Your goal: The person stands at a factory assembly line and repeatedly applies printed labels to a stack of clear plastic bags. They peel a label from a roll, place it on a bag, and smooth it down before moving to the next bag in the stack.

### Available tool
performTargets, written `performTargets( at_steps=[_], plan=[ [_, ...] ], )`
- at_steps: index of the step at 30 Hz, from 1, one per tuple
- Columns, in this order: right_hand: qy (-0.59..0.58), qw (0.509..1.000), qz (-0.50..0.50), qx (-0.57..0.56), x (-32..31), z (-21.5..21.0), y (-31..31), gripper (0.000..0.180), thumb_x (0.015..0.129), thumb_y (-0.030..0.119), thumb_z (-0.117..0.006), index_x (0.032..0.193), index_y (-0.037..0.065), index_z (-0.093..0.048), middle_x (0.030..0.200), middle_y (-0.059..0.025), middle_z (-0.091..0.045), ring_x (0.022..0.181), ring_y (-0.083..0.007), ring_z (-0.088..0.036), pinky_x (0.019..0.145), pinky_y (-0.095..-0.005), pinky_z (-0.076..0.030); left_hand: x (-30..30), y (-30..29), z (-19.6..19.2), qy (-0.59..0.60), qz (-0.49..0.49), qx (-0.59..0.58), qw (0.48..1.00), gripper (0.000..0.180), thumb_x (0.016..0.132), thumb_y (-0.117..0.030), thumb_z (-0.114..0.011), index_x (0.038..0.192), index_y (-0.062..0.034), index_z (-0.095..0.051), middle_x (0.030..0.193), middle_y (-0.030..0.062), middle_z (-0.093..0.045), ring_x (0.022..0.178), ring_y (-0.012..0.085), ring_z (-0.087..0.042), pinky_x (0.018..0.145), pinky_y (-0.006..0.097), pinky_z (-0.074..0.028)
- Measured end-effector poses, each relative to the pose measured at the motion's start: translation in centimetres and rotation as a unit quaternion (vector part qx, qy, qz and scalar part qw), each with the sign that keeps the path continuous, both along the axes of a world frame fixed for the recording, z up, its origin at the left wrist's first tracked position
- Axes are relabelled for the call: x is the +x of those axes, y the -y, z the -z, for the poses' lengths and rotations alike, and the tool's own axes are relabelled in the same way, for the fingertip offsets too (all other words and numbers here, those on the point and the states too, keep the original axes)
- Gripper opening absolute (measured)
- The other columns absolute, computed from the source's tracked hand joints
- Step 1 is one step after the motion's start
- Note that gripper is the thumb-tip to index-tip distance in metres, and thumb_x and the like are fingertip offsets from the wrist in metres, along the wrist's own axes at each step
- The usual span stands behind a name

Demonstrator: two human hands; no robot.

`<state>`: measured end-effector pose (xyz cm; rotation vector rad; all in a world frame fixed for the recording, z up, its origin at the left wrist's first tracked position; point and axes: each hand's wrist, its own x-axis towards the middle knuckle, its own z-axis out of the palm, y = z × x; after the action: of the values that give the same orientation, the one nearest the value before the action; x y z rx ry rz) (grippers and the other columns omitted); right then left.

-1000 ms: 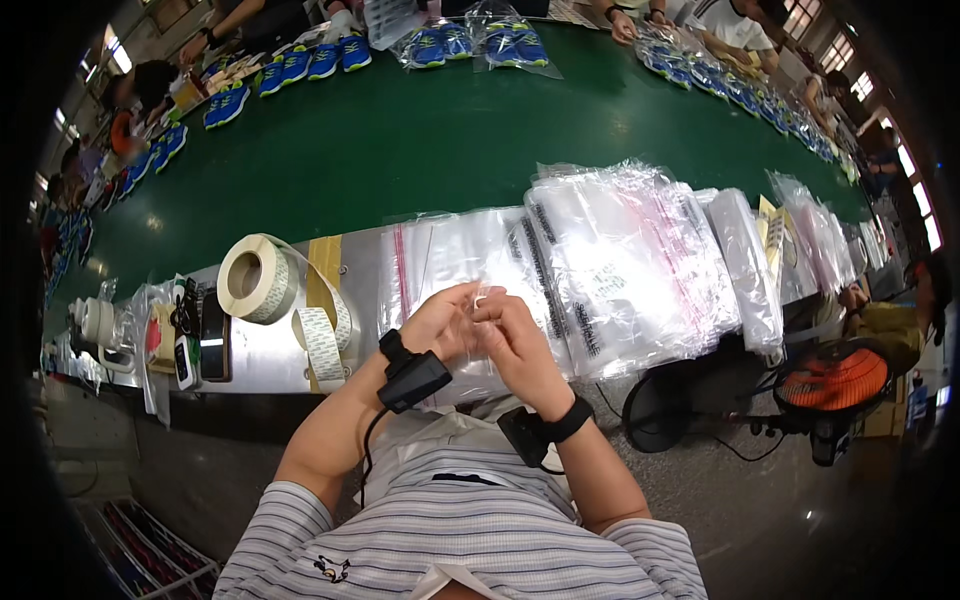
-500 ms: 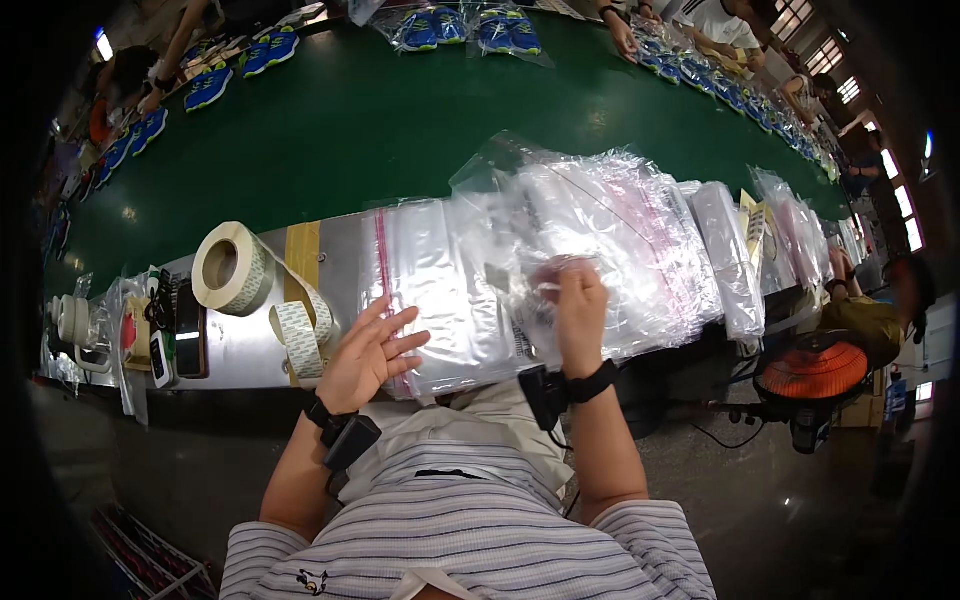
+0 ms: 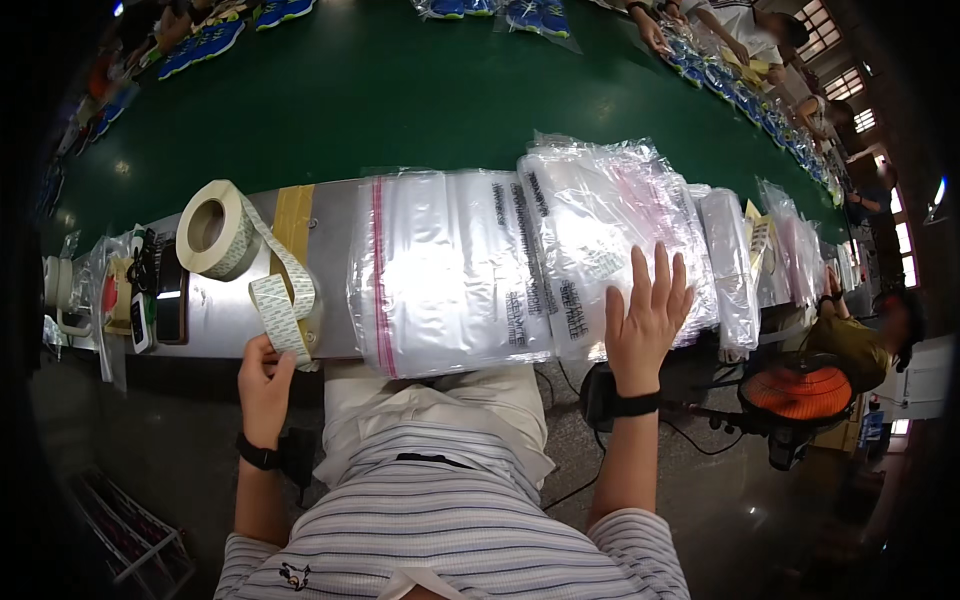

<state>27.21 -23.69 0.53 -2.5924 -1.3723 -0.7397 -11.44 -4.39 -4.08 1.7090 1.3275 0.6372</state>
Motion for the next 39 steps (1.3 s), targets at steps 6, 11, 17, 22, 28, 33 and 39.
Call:
performTargets(
  at_steps=[6, 11, 17, 22, 28, 33, 39],
  plan=[
    [-0.126, 0.952, 0.234, -0.151, 2.6, 2.9, -0.1, 0.057, 0.094, 0.046, -0.045, 0.137, 0.010, -0.039, 0.143, -0.0224, -0.035, 0.136, -0.0348, -0.028, 0.106, -0.0611, -0.021, 3.0, -1.6, -1.4, 0.246, 0.064, -0.145, 0.956, 0.023, 0.090, -0.005, -0.057, 0.111, 0.0022, -0.054, 0.096, 0.0038, -0.063, 0.082, 0.0073, -0.059, 0.071, 0.024, -0.048],
    [-0.377, 0.894, -0.179, 0.160, -7.9, 0.2, -6.0, 0.031, 0.087, 0.009, -0.061, 0.115, 0.000, -0.054, 0.117, -0.0182, -0.056, 0.110, -0.0328, -0.054, 0.093, -0.0374, -0.042, 5.4, -1.4, -2.8, 0.358, 0.064, -0.276, 0.890, 0.047, 0.091, -0.003, -0.054, 0.135, 0.0020, -0.039, 0.110, 0.0048, -0.057, 0.097, 0.0092, -0.056, 0.085, 0.025, -0.047],
    [-0.762, 0.578, -0.287, 0.045, -16.8, 2.1, -11.8, 0.016, 0.092, 0.016, -0.056, 0.097, 0.000, -0.056, 0.075, -0.0083, -0.056, 0.065, -0.0132, -0.051, 0.062, -0.0277, -0.043, 7.0, -2.0, -4.6, 0.301, 0.036, -0.210, 0.929, 0.036, 0.090, -0.004, -0.057, 0.123, 0.0032, -0.044, 0.105, 0.0063, -0.058, 0.090, 0.0093, -0.058, 0.079, 0.025, -0.049],
    [-0.619, 0.718, -0.311, 0.064, -17.1, 2.3, -13.3, 0.012, 0.086, 0.015, -0.062, 0.085, 0.003, -0.058, 0.071, -0.0122, -0.056, 0.064, -0.0274, -0.057, 0.059, -0.0342, -0.044, 4.7, 0.0, -4.9, 0.003, 0.044, 0.342, 0.939, 0.023, 0.085, -0.003, -0.063, 0.105, 0.0015, -0.054, 0.095, 0.0103, -0.059, 0.074, 0.0129, -0.058, 0.061, 0.025, -0.046],
    [-0.595, 0.686, -0.378, 0.181, -18.3, 3.0, -15.1, 0.011, 0.077, 0.007, -0.067, 0.087, 0.006, -0.065, 0.078, -0.0098, -0.058, 0.072, -0.0286, -0.059, 0.063, -0.0357, -0.047, 5.8, -0.3, -3.1, 0.145, 0.067, 0.014, 0.987, 0.015, 0.086, -0.001, -0.063, 0.100, 0.0019, -0.060, 0.093, 0.0057, -0.064, 0.083, 0.0096, -0.062, 0.074, 0.023, -0.050],
    [-0.603, 0.710, -0.325, 0.164, -17.8, 2.4, -15.1, 0.010, 0.080, 0.013, -0.069, 0.082, 0.004, -0.064, 0.074, -0.0089, -0.057, 0.067, -0.0229, -0.057, 0.061, -0.0325, -0.046, 5.9, -2.8, -3.2, 0.171, 0.040, 0.101, 0.979, 0.010, 0.090, -0.005, -0.059, 0.096, 0.0033, -0.062, 0.090, 0.0075, -0.064, 0.078, 0.0088, -0.058, 0.069, 0.023, -0.048],
    [-0.393, 0.888, -0.210, 0.114, -14.3, 3.6, -13.9, 0.027, 0.075, 0.025, -0.072, 0.085, 0.004, -0.059, 0.091, -0.0090, -0.057, 0.094, -0.0289, -0.052, 0.080, -0.0410, -0.042, 6.7, -1.9, -7.0, 0.141, 0.185, 0.225, 0.946, 0.018, 0.093, -0.011, -0.055, 0.101, 0.0037, -0.061, 0.098, 0.0142, -0.066, 0.089, 0.0221, -0.064, 0.081, 0.029, -0.048]
  ],
)
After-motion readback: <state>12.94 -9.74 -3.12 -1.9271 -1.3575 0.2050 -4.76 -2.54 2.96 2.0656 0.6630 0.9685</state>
